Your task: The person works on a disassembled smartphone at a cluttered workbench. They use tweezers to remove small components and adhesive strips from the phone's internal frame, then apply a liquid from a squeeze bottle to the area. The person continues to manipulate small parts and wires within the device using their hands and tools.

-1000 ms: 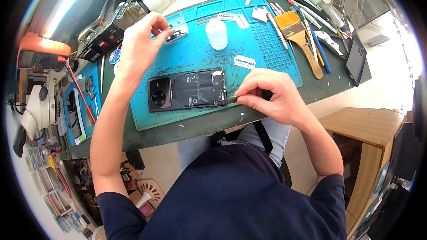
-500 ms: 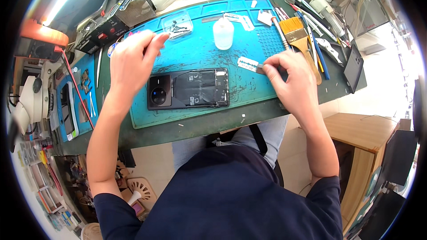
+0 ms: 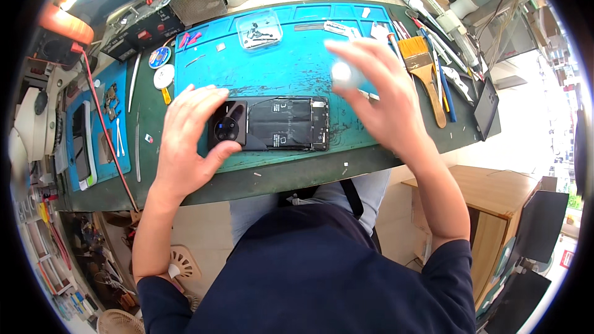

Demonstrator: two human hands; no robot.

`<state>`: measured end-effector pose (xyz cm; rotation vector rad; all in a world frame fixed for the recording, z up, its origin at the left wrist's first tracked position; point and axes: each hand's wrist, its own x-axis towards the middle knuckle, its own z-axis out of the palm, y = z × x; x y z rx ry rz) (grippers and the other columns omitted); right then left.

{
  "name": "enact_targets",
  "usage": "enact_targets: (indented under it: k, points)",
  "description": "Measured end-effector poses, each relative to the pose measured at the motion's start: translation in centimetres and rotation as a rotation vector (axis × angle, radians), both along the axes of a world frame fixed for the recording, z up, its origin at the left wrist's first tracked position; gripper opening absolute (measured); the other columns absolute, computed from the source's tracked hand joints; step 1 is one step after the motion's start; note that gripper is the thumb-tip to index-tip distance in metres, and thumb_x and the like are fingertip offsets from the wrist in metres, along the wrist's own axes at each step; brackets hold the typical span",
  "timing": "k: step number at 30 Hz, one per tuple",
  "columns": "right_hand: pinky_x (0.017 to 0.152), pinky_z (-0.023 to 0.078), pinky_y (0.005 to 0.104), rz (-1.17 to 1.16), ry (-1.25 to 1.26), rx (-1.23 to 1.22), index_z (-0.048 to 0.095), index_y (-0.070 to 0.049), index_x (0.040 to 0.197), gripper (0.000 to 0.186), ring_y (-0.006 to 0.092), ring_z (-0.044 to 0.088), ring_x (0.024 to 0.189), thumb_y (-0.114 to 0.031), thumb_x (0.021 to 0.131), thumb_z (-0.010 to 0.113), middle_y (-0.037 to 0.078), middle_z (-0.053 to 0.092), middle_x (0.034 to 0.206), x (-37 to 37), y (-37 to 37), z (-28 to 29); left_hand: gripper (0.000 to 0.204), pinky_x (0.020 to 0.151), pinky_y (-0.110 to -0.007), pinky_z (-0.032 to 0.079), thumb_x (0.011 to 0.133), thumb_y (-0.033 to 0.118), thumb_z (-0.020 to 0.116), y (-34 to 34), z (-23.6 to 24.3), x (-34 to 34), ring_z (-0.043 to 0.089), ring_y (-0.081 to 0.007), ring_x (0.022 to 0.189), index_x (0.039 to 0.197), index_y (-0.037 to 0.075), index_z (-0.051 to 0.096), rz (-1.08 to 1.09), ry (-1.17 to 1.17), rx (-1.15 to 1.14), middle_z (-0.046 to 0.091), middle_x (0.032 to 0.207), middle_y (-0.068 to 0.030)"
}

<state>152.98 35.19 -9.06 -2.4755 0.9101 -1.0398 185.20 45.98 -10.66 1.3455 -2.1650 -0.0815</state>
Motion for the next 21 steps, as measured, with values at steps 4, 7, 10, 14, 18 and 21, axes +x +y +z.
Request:
enact_targets:
  k: [4, 7, 10, 14, 18, 21]
  points:
    - [0.090, 0.058, 0.0419, -0.043, 0.185, -0.032, 0.070, -0.011, 0.135, 0.062, 0.0344, 0.068, 0.107, 0.003, 0.076, 0.080, 0.013, 0.068, 0.117, -2.2, 5.2, -0.2, 0.057, 0.118, -0.052, 0.044, 0.096, 0.032, 0.080, -0.1, -0.8, 0.6, 0.064, -0.0352, 0.128, 0.143, 0.004, 0.063, 0.094, 0.137, 0.003, 0.073, 0.131, -0.0124]
    - [0.089, 0.059, 0.0417, -0.019, 0.157, -0.008, 0.071, -0.008, 0.129, 0.058, 0.0323, 0.070, 0.106, 0.002, 0.072, 0.080, 0.011, 0.070, 0.119, -2.7, 6.7, -0.3, 0.054, 0.108, -0.045, 0.050, 0.099, 0.028, 0.078, -0.2, -0.8, 0.7, 0.067, -0.0321, 0.119, 0.144, 0.003, 0.062, 0.109, 0.229, -0.019, 0.074, 0.125, -0.0130]
    - [0.089, 0.060, 0.0413, -0.023, 0.245, -0.148, 0.072, -0.008, 0.123, 0.052, 0.0299, 0.071, 0.106, 0.000, 0.073, 0.081, 0.009, 0.072, 0.120, -2.9, 7.1, -0.4, 0.053, 0.106, -0.044, 0.050, 0.099, 0.027, 0.078, 0.1, -0.9, 1.0, 0.067, -0.0312, 0.118, 0.144, 0.003, 0.062, 0.121, 0.206, -0.017, 0.074, 0.123, -0.0126]
    - [0.087, 0.054, 0.0368, -0.049, 0.322, -0.253, 0.076, -0.012, 0.123, 0.044, 0.0242, 0.071, 0.110, -0.006, 0.079, 0.078, 0.005, 0.073, 0.124, -3.0, 7.4, -0.7, 0.053, 0.111, -0.043, 0.048, 0.104, 0.026, 0.073, 0.4, -0.9, 1.6, 0.067, -0.0293, 0.123, 0.149, 0.003, 0.058, 0.124, 0.200, 0.048, 0.072, 0.128, -0.0140]
    - [0.087, 0.051, 0.0357, -0.057, 0.332, -0.261, 0.077, -0.014, 0.124, 0.044, 0.0229, 0.071, 0.111, -0.008, 0.080, 0.076, 0.005, 0.073, 0.125, -3.1, 7.5, -0.8, 0.054, 0.106, -0.044, 0.050, 0.100, 0.025, 0.077, 0.2, -1.1, 1.3, 0.067, -0.0309, 0.117, 0.146, 0.003, 0.060, 0.131, 0.231, 0.013, 0.074, 0.123, -0.0126]
    - [0.089, 0.051, 0.0365, -0.035, 0.344, -0.277, 0.077, -0.015, 0.125, 0.047, 0.0235, 0.070, 0.112, -0.008, 0.078, 0.077, 0.006, 0.073, 0.127, -3.2, 7.4, -0.8, 0.053, 0.107, -0.044, 0.050, 0.100, 0.024, 0.076, 0.3, -1.1, 1.3, 0.067, -0.0309, 0.118, 0.147, 0.003, 0.060, 0.134, 0.233, 0.019, 0.074, 0.123, -0.0126]
